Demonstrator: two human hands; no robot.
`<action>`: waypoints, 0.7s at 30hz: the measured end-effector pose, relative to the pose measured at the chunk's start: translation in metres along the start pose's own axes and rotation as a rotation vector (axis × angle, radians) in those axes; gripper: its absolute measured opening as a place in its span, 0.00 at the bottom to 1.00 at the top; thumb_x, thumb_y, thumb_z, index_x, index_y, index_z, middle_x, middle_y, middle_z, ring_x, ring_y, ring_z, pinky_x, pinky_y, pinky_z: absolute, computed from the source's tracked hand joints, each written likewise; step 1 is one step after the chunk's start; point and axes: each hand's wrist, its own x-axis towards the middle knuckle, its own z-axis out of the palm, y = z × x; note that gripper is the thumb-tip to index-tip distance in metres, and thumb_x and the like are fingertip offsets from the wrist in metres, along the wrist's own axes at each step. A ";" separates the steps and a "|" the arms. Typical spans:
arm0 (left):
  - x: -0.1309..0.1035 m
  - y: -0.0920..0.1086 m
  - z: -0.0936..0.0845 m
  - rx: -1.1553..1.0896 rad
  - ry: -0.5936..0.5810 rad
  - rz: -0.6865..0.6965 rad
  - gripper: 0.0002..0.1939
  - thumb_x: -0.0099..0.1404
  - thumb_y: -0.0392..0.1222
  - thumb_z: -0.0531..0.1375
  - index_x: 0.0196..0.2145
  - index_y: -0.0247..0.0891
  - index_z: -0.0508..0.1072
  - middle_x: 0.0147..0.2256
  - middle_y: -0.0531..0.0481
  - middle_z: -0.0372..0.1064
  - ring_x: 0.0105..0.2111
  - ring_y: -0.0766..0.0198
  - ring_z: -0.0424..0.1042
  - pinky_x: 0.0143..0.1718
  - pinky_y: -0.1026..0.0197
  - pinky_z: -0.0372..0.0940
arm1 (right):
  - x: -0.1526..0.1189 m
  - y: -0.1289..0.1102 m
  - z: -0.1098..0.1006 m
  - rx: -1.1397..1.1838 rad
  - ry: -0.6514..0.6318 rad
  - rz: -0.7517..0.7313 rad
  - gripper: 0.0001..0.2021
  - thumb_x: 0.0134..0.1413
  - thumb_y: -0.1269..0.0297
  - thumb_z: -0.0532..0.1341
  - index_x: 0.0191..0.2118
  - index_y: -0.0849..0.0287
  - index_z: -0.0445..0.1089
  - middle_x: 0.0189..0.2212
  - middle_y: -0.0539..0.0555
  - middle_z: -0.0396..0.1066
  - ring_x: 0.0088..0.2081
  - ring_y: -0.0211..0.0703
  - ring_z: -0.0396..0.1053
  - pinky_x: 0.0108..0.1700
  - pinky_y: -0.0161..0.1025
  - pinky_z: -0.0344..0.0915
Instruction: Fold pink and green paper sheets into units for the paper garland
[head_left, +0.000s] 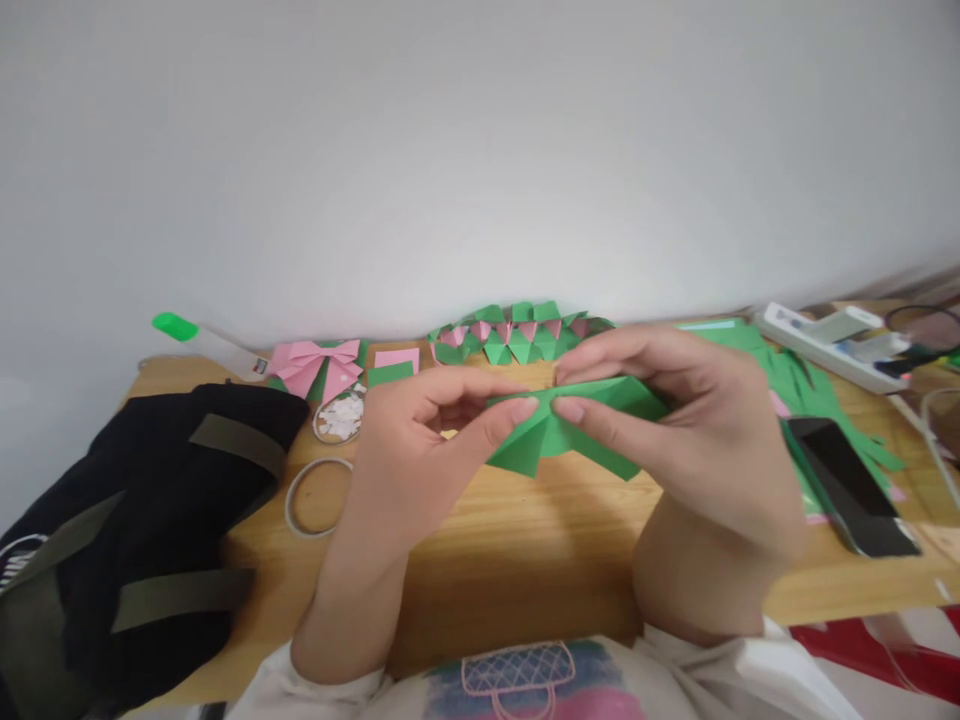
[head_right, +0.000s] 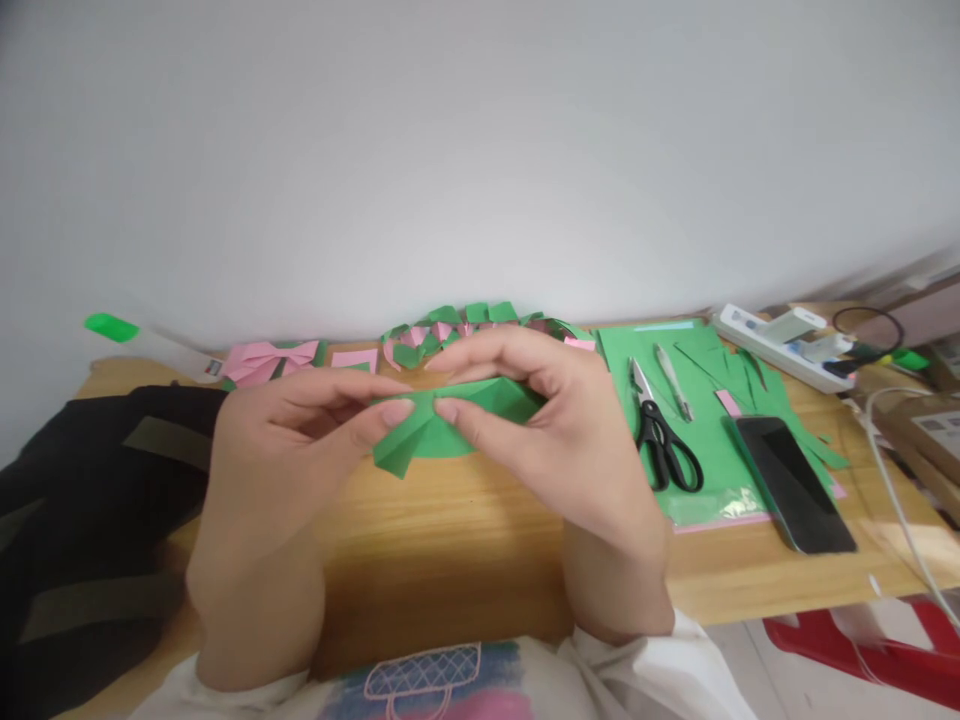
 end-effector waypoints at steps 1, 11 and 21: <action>0.001 0.000 -0.001 -0.024 -0.013 -0.013 0.03 0.56 0.36 0.69 0.28 0.43 0.81 0.26 0.55 0.79 0.25 0.65 0.77 0.23 0.68 0.71 | 0.000 0.001 -0.001 0.020 0.019 0.011 0.10 0.48 0.75 0.69 0.36 0.54 0.75 0.34 0.47 0.80 0.36 0.39 0.79 0.36 0.32 0.77; 0.001 -0.003 -0.001 -0.004 0.029 0.076 0.04 0.56 0.36 0.69 0.28 0.44 0.81 0.26 0.55 0.79 0.25 0.64 0.79 0.26 0.67 0.74 | 0.000 0.003 -0.003 0.000 0.030 -0.006 0.10 0.48 0.74 0.69 0.36 0.52 0.77 0.34 0.46 0.81 0.38 0.40 0.79 0.41 0.35 0.77; 0.000 -0.001 -0.004 -0.042 0.025 0.094 0.07 0.54 0.32 0.70 0.26 0.45 0.81 0.25 0.57 0.79 0.24 0.66 0.78 0.26 0.68 0.74 | -0.002 -0.004 -0.006 0.003 0.019 0.006 0.09 0.48 0.75 0.69 0.34 0.52 0.77 0.31 0.46 0.80 0.33 0.38 0.78 0.34 0.34 0.76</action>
